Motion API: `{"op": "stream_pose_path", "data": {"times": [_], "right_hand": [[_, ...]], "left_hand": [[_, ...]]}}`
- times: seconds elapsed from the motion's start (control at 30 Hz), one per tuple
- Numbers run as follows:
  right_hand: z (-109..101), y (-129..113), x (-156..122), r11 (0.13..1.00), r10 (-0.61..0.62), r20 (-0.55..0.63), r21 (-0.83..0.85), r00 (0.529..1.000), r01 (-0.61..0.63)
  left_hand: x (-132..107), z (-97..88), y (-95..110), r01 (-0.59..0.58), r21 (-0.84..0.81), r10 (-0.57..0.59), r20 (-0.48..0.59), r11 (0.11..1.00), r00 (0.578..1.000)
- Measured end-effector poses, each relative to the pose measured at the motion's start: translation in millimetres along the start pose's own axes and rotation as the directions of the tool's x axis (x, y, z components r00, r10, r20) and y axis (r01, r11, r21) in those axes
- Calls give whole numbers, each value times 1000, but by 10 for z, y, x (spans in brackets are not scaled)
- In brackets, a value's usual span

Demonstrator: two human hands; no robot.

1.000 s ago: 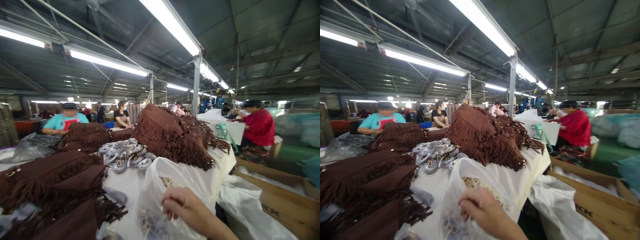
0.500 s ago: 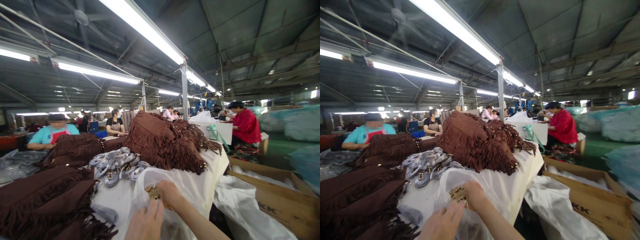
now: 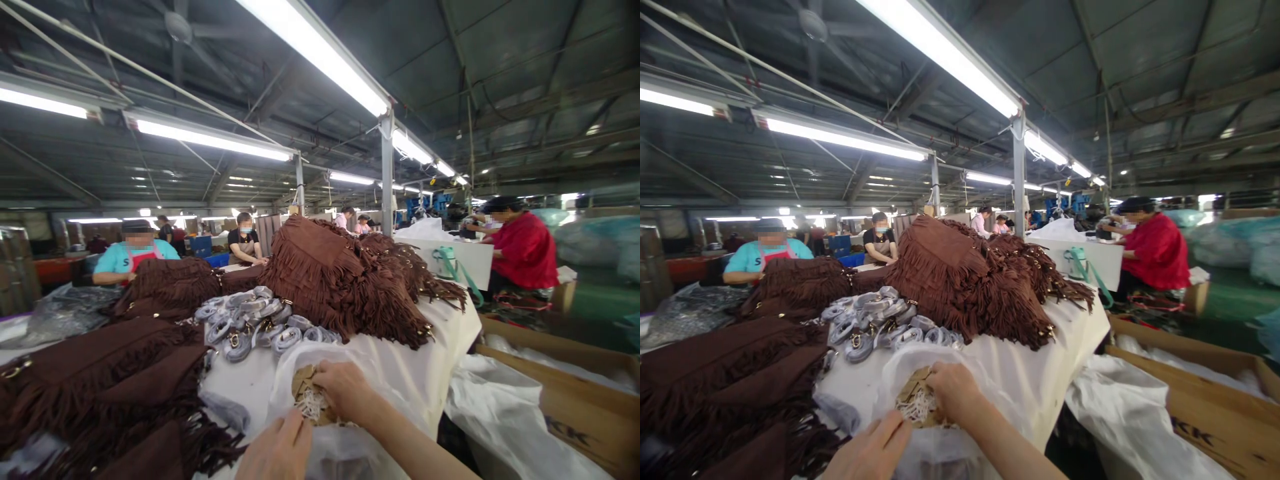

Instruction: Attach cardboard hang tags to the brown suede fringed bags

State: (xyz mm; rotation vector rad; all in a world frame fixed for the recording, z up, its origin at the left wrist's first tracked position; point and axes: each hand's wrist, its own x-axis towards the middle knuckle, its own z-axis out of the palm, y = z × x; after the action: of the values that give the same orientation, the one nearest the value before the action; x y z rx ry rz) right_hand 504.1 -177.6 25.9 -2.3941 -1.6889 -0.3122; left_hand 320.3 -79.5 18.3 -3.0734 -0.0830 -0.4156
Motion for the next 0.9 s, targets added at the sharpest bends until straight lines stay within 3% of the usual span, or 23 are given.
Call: {"op": "stream_pose_path", "data": {"times": [0.17,0.27,0.33,0.37,0.47,0.57,0.67,0.8,0.9], "right_hand": [[-103,-17,-90,1000,3,-69,10,998,-3],[-221,-4,-264,972,18,-224,232,974,35],[-287,21,-381,874,114,-300,483,947,48],[-317,36,-430,795,194,-284,606,939,20],[-419,70,-533,483,383,-112,870,917,-95],[-549,65,-584,219,417,-56,975,907,-40],[-652,10,-605,107,413,-67,994,908,25],[-712,-109,-595,-33,375,-68,996,924,87],[-767,-174,-579,-199,391,-39,972,919,126]], "left_hand": [[49,-100,-11,50,-75,-47,53,996,998],[87,-197,7,103,-118,-91,108,988,990],[106,-235,15,130,-187,-107,128,974,986],[113,-240,16,141,-233,-115,121,962,986],[142,-221,31,142,-424,-152,9,894,988],[214,-221,104,200,-673,-258,14,712,966],[350,-264,248,232,-858,-271,114,458,956],[537,-307,462,154,-979,-177,129,134,976],[559,-300,553,190,-982,-148,188,-6,971]]}}
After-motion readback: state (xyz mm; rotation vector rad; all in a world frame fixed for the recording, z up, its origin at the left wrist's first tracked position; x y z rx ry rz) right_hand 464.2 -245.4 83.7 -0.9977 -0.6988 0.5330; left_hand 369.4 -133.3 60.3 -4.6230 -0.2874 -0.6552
